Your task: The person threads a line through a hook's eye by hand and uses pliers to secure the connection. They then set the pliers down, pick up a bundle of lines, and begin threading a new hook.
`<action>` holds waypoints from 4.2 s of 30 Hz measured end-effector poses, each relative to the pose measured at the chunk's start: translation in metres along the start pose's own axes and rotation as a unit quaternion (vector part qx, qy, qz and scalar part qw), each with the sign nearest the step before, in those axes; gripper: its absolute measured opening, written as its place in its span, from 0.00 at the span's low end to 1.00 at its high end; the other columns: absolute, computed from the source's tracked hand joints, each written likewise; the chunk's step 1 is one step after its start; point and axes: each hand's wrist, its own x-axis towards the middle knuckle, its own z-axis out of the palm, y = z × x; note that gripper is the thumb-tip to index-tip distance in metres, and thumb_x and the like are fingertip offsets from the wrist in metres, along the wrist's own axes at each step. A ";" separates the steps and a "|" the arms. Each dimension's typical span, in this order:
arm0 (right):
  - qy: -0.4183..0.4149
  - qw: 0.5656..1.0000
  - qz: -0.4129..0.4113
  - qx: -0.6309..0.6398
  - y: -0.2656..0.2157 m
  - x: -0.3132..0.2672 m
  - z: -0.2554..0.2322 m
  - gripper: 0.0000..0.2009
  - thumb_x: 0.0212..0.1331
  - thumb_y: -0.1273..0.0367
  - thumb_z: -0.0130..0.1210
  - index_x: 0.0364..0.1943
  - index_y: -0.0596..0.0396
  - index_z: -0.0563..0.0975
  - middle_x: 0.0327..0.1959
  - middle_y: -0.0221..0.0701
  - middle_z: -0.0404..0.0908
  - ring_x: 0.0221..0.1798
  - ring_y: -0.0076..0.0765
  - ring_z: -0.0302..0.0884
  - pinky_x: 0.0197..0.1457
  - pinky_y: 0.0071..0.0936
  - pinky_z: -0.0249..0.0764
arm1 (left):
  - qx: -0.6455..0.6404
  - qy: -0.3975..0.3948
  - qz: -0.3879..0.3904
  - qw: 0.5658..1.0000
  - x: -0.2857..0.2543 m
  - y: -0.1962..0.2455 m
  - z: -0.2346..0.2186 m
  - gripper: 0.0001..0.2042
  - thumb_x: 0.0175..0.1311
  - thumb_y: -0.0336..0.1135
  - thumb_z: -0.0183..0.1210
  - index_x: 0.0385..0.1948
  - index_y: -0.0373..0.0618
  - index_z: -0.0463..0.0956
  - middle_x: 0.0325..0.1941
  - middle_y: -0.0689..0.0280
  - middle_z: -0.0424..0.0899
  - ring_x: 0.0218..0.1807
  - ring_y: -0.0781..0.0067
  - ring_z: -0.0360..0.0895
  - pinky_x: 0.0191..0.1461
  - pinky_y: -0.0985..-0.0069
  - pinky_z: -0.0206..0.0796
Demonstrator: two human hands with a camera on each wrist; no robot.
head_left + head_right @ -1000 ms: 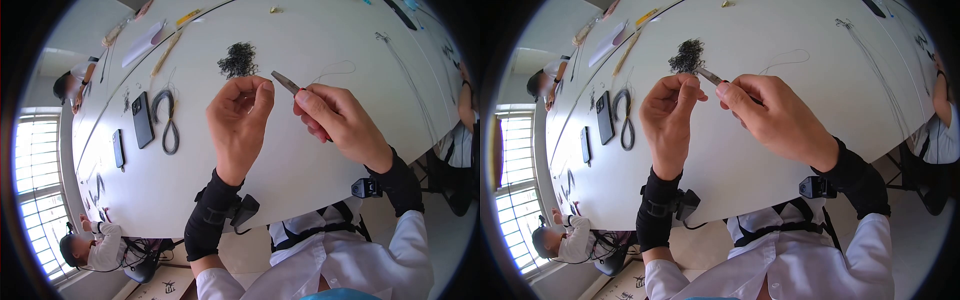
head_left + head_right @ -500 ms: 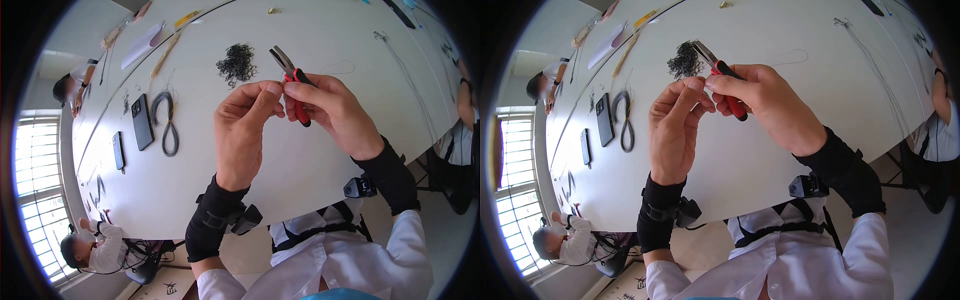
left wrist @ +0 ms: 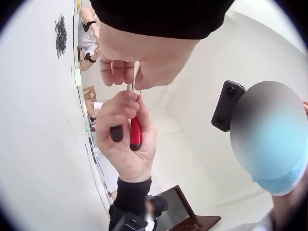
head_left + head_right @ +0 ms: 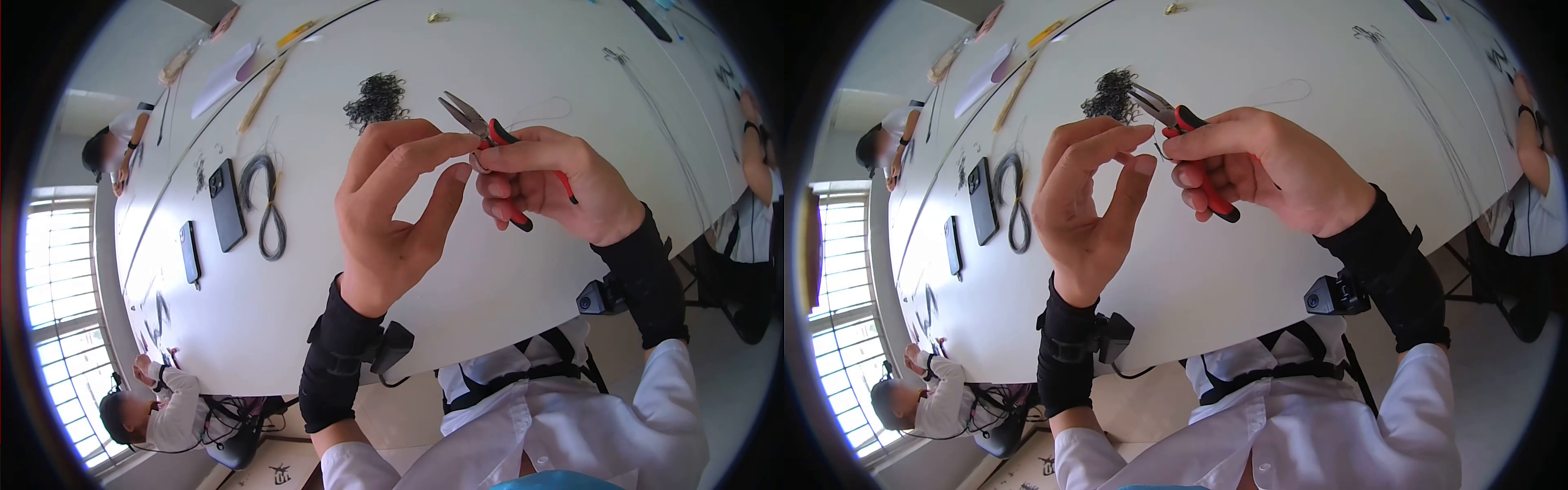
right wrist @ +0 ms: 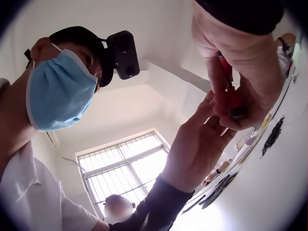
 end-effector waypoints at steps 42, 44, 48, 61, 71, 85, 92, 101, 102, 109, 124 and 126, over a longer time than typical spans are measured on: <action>0.110 0.931 -0.103 -0.332 0.018 -0.021 0.017 0.16 0.74 0.59 0.51 0.36 0.60 0.78 0.25 0.24 0.71 0.31 0.20 0.67 0.38 0.21 0.66 | 0.275 0.048 0.133 0.951 0.003 -0.008 -0.006 0.13 0.47 0.18 0.69 0.33 0.42 0.80 0.36 0.65 0.78 0.37 0.62 0.75 0.42 0.69 0.68; 0.114 0.930 -0.106 -0.334 0.018 -0.021 0.019 0.16 0.74 0.60 0.51 0.36 0.60 0.78 0.24 0.24 0.71 0.30 0.20 0.67 0.37 0.21 0.65 | 0.272 0.047 0.135 0.952 0.002 -0.010 -0.005 0.13 0.47 0.18 0.69 0.34 0.42 0.80 0.36 0.65 0.78 0.37 0.62 0.75 0.43 0.69 0.68; 0.119 0.925 -0.108 -0.343 0.019 -0.020 0.020 0.15 0.74 0.61 0.52 0.36 0.60 0.78 0.24 0.23 0.70 0.30 0.19 0.66 0.36 0.21 0.65 | 0.272 0.041 0.125 0.953 0.000 -0.010 -0.004 0.12 0.47 0.19 0.69 0.34 0.42 0.80 0.36 0.66 0.78 0.37 0.62 0.75 0.43 0.69 0.67; 0.148 0.913 -0.139 -0.353 0.024 -0.018 0.019 0.17 0.72 0.61 0.56 0.36 0.66 0.80 0.20 0.26 0.72 0.23 0.20 0.63 0.27 0.24 0.62 | 0.263 0.037 0.118 0.957 0.000 -0.012 -0.002 0.12 0.48 0.19 0.69 0.34 0.42 0.79 0.35 0.65 0.78 0.36 0.63 0.75 0.43 0.69 0.67; 0.144 0.906 -0.140 -0.373 0.020 -0.020 0.021 0.17 0.73 0.60 0.55 0.35 0.64 0.79 0.20 0.25 0.71 0.24 0.19 0.63 0.28 0.23 0.61 | 0.264 0.036 0.120 0.956 0.000 -0.011 -0.002 0.12 0.48 0.19 0.69 0.34 0.41 0.79 0.35 0.65 0.78 0.36 0.63 0.75 0.43 0.69 0.67; 0.156 0.898 -0.144 -0.384 0.019 -0.019 0.021 0.19 0.71 0.60 0.56 0.34 0.66 0.79 0.19 0.27 0.71 0.22 0.22 0.62 0.27 0.26 0.61 | 0.263 0.039 0.112 0.957 0.000 -0.012 -0.002 0.12 0.47 0.19 0.69 0.33 0.42 0.79 0.34 0.65 0.78 0.36 0.64 0.75 0.43 0.69 0.67; 0.161 0.893 -0.159 -0.390 0.021 -0.018 0.021 0.18 0.71 0.61 0.56 0.33 0.66 0.79 0.18 0.29 0.71 0.22 0.23 0.62 0.28 0.26 0.62 | 0.276 0.033 0.104 0.955 0.001 -0.009 -0.005 0.10 0.48 0.20 0.69 0.32 0.42 0.81 0.35 0.65 0.81 0.35 0.65 0.78 0.39 0.71 0.70; 0.133 0.928 -0.129 -0.324 0.023 -0.017 0.017 0.19 0.72 0.58 0.54 0.33 0.63 0.79 0.19 0.26 0.70 0.23 0.22 0.62 0.28 0.24 0.60 | 0.265 0.033 0.100 0.959 0.001 -0.011 -0.006 0.10 0.49 0.20 0.68 0.32 0.43 0.80 0.35 0.66 0.80 0.36 0.64 0.76 0.41 0.70 0.68; 0.126 0.943 -0.114 -0.285 0.021 -0.018 0.015 0.19 0.72 0.58 0.54 0.33 0.62 0.80 0.20 0.25 0.71 0.24 0.22 0.63 0.29 0.23 0.61 | 0.252 0.036 0.099 0.962 0.001 -0.013 -0.005 0.11 0.49 0.20 0.68 0.33 0.43 0.79 0.35 0.66 0.79 0.36 0.63 0.74 0.43 0.68 0.65; 0.104 0.985 -0.099 -0.097 0.010 -0.005 0.003 0.13 0.69 0.61 0.56 0.43 0.59 0.79 0.31 0.28 0.79 0.33 0.23 0.75 0.40 0.20 0.69 | 0.205 -0.021 0.135 0.969 0.002 -0.004 -0.003 0.12 0.51 0.21 0.71 0.36 0.44 0.82 0.37 0.66 0.80 0.38 0.64 0.76 0.42 0.70 0.67; 0.095 0.987 -0.119 -0.054 0.010 -0.002 0.006 0.11 0.63 0.66 0.62 0.45 0.57 0.79 0.30 0.27 0.79 0.31 0.21 0.74 0.37 0.20 0.67 | -0.011 0.003 -0.097 0.995 -0.003 -0.001 0.003 0.05 0.60 0.23 0.66 0.36 0.38 0.81 0.34 0.64 0.84 0.35 0.71 0.80 0.43 0.75 0.71; 0.094 0.987 -0.125 -0.047 0.011 -0.002 0.008 0.11 0.63 0.66 0.62 0.45 0.57 0.79 0.30 0.27 0.79 0.31 0.20 0.74 0.38 0.20 0.68 | -0.058 -0.008 -0.145 0.988 -0.004 0.001 0.005 0.05 0.62 0.24 0.66 0.37 0.36 0.81 0.34 0.65 0.85 0.36 0.74 0.79 0.44 0.75 0.71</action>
